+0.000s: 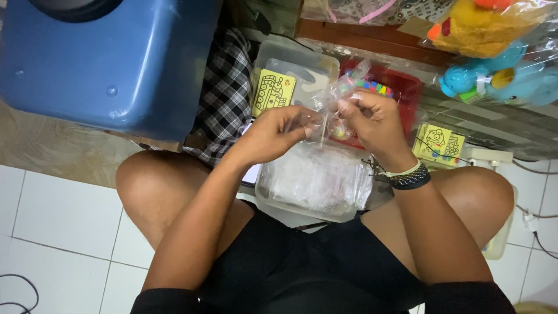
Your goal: The person places a printed card and a small plastic toy component into a clear plastic bag and seals it, repeating this for different toy sets.
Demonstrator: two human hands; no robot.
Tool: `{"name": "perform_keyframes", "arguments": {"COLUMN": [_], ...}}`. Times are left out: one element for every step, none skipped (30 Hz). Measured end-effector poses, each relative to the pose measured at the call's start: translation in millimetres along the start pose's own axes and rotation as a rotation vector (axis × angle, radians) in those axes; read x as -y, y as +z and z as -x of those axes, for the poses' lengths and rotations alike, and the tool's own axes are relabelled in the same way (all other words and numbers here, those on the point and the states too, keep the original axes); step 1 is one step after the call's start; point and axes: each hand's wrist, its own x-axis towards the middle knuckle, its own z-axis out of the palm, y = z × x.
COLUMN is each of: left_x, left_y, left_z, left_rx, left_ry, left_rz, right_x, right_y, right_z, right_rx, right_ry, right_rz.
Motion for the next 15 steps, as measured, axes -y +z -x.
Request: {"name": "perform_keyframes", "arguments": {"left_x": [0.9,1.9,3.4,7.0,11.0,15.2,12.7,9.8,6.6,5.7,4.8,3.8,-2.1,-8.2,-14.3], "left_y": [-1.7,-3.4,-4.3,-6.4,-8.0,-9.9,-14.1,-18.6,-23.9,-29.5,-34.7,-40.1,-45.1,-50.0,-54.6], "left_z": [-1.3,-2.6,-2.4,-5.0,-6.7,-8.4,-8.9,-9.4,-10.2,-12.9,-15.1,-17.0,-14.5,-11.8,-8.9], "left_rx": [-0.001,0.014,0.029,0.028,0.002,-0.024,-0.028,-0.086,-0.144,-0.149,-0.222,-0.296,-0.3,-0.318,-0.335], "left_ry": [0.001,-0.018,-0.04,-0.044,-0.056,-0.068,-0.072,-0.046,-0.019,-0.021,0.011,0.044,0.047,0.094,0.142], "left_rz": [0.0,0.033,0.069,0.071,0.054,0.037,0.039,-0.019,-0.078,-0.078,-0.022,0.033,0.033,0.071,0.109], "right_x": [0.9,1.8,2.6,-1.3,-5.5,-9.6,-6.3,-2.6,1.2,-2.3,-5.8,-8.9,-16.1,-22.9,-29.6], "right_y": [1.3,2.8,4.6,5.5,6.7,8.3,11.1,14.0,17.1,14.0,11.2,8.3,9.6,10.9,11.9], "right_z": [-1.3,-2.6,-2.3,-2.8,-2.8,-2.8,-3.6,-4.5,-6.3,-9.6,-12.5,-15.3,-17.9,-20.7,-23.0], "right_rx": [0.001,0.005,0.01,0.012,0.031,0.05,0.055,0.01,-0.034,-0.029,-0.055,-0.081,-0.077,-0.036,0.005], "right_ry": [-0.001,-0.004,-0.002,0.002,-0.004,-0.009,-0.007,0.042,0.09,0.091,0.112,0.133,0.13,0.156,0.182], "right_rz": [0.0,-0.015,-0.032,-0.033,-0.018,-0.002,-0.004,-0.09,-0.176,-0.178,-0.113,-0.047,-0.047,0.063,0.174]}}
